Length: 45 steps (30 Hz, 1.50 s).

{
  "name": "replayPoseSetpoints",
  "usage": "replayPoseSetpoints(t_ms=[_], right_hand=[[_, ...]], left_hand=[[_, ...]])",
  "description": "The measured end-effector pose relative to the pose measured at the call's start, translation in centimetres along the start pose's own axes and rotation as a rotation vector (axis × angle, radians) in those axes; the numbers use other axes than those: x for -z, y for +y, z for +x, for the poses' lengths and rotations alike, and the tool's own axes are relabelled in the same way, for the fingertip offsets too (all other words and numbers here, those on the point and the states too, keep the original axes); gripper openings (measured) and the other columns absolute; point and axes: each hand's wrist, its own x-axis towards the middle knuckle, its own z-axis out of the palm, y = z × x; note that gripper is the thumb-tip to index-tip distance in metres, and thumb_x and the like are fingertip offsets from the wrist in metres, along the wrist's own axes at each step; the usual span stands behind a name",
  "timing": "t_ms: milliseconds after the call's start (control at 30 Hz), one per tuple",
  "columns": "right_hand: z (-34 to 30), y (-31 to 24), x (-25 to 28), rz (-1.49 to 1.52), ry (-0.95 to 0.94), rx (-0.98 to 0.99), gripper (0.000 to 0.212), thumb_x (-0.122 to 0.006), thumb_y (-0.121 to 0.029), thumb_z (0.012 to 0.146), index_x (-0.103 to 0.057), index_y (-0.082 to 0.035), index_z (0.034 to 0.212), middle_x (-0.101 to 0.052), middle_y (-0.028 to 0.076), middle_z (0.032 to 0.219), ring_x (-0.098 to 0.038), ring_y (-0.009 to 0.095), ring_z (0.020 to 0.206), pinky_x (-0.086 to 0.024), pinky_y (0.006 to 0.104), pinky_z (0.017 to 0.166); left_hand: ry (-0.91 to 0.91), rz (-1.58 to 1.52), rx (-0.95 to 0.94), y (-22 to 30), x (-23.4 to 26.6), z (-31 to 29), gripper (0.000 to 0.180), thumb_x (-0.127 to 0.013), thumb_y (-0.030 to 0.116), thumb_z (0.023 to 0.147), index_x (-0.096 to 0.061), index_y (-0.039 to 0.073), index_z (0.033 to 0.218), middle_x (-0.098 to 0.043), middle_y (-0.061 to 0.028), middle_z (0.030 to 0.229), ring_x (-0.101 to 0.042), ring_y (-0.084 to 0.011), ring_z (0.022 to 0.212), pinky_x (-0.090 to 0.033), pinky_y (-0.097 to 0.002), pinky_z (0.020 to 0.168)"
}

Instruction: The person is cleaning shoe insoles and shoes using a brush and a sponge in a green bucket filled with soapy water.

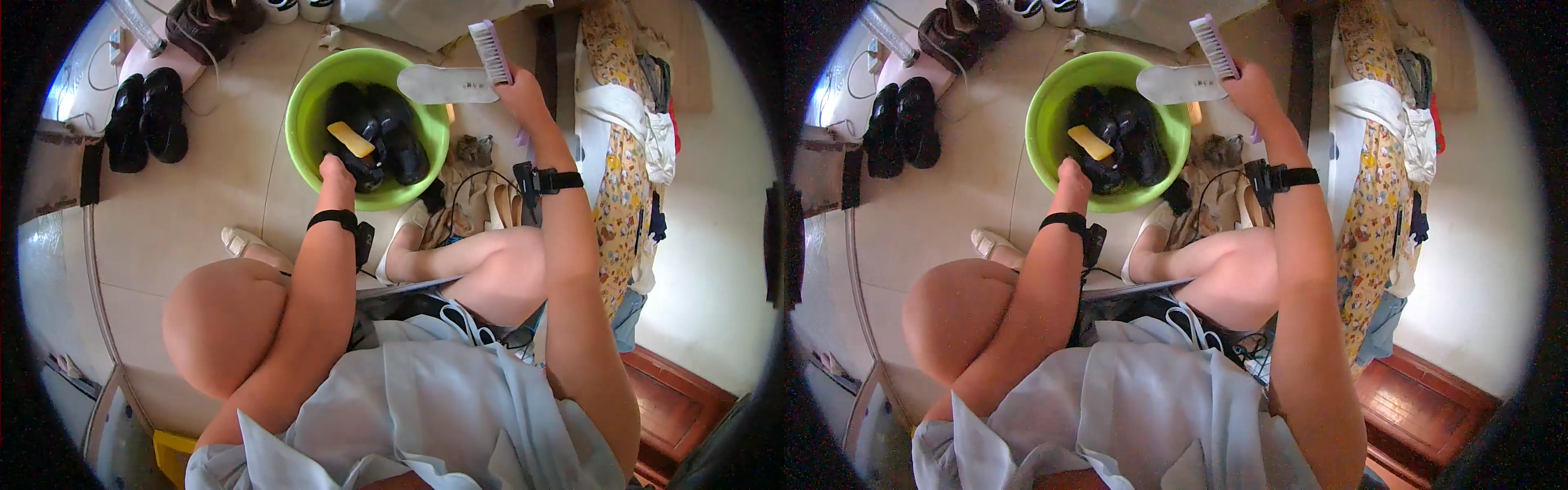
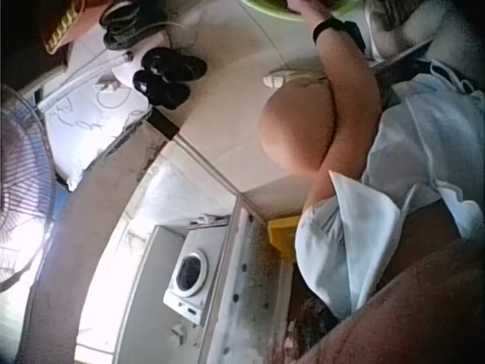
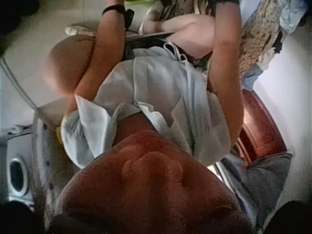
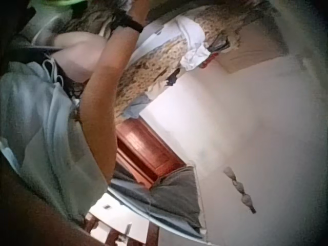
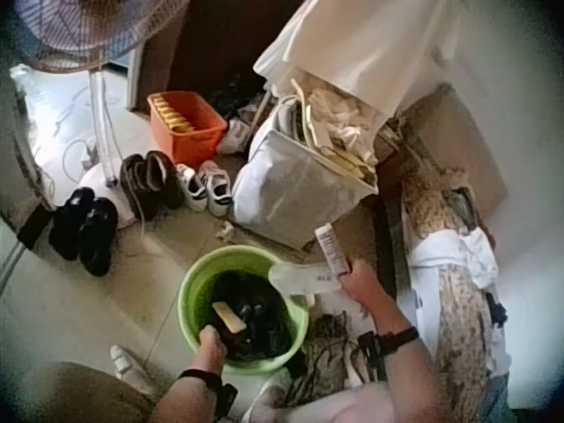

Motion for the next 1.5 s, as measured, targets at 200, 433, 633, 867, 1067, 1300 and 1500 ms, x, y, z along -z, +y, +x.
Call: replayPoseSetpoints(t_ms=[200, 433, 633, 867, 1067, 1300, 1500], right_hand=[[0.1, 1.5, 1.3, 0.024, 0.112, -0.070, 0.041, -0.063, -0.022, 0.072, -0.060, -0.001, 0.107, -0.066, 0.017, 0.088, -0.064, 0.027, 0.080, -0.048, 0.0357, 0.074], [-0.5, -0.9, 3.9, 0.682, 0.194, -0.167, 0.026, -0.070, -0.024, 0.075, -0.059, -0.006, 0.090, -0.053, 0.000, 0.068, -0.042, 0.008, 0.048, -0.033, 0.0238, 0.044], [-0.6, -0.7, 5.1, 0.959, 0.207, -0.210, 0.020, -0.070, -0.018, 0.076, -0.055, -0.007, 0.083, -0.047, -0.002, 0.062, -0.037, 0.007, 0.043, -0.027, 0.0226, 0.039], [-0.5, -1.6, 3.2, 0.969, 0.122, -0.239, 0.014, -0.068, -0.014, 0.076, -0.057, -0.006, 0.080, -0.043, -0.004, 0.057, -0.038, 0.007, 0.043, -0.028, 0.0230, 0.039], [0.0, -2.4, 0.7, 0.942, -0.037, -0.189, 0.015, -0.066, -0.014, 0.080, -0.054, -0.008, 0.088, -0.049, -0.003, 0.066, -0.038, 0.005, 0.045, -0.027, 0.0210, 0.039], [0.2, -3.0, 0.3, 0.963, -0.048, -0.260, 0.016, -0.065, -0.013, 0.080, -0.053, -0.008, 0.089, -0.047, -0.004, 0.067, -0.036, 0.005, 0.042, -0.027, 0.0209, 0.038], [-0.8, -1.5, 1.7, 0.948, 0.063, -0.257, 0.016, -0.067, -0.015, 0.079, -0.054, -0.009, 0.087, -0.046, -0.005, 0.064, -0.035, 0.004, 0.042, -0.026, 0.0210, 0.038]], left_hand=[[-0.078, 0.132, 0.120, -0.3, -0.3, -0.8, 0.038, -0.043, 0.021, 0.091, -0.047, -0.003, 0.121, -0.057, -0.0139, 0.115, -0.056, -0.0279, 0.104, -0.041, -0.0413, 0.095], [-0.067, 0.226, 0.066, 0.3, 0.7, 1.0, 0.040, -0.050, 0.022, 0.088, -0.049, -0.003, 0.119, -0.058, -0.0130, 0.113, -0.058, -0.0272, 0.101, -0.043, -0.0392, 0.093], [-0.107, 0.295, 0.040, -0.4, 0.8, 1.5, 0.044, -0.068, 0.021, 0.077, -0.055, -0.007, 0.109, -0.062, -0.0136, 0.103, -0.062, -0.0253, 0.089, -0.049, -0.0361, 0.082], [-0.071, 0.423, -0.024, -0.3, 1.0, 1.5, 0.043, -0.067, 0.015, 0.079, -0.054, -0.007, 0.113, -0.060, -0.0159, 0.108, -0.062, -0.0289, 0.093, -0.049, -0.0412, 0.084], [-0.018, 0.433, 0.003, 0.0, 1.0, 1.7, 0.042, -0.067, 0.015, 0.078, -0.055, -0.006, 0.112, -0.061, -0.0146, 0.107, -0.062, -0.0275, 0.092, -0.048, -0.0393, 0.085], [-0.014, 0.418, -0.039, -0.4, 1.5, 2.8, 0.036, -0.067, 0.014, 0.077, -0.057, -0.006, 0.106, -0.063, -0.0145, 0.100, -0.062, -0.0276, 0.088, -0.050, -0.0386, 0.081], [-0.090, 0.502, -0.046, -3.6, 1.0, 3.7, 0.038, -0.068, 0.015, 0.074, -0.058, -0.006, 0.103, -0.064, -0.0150, 0.094, -0.064, -0.0272, 0.080, -0.051, -0.0376, 0.074]])
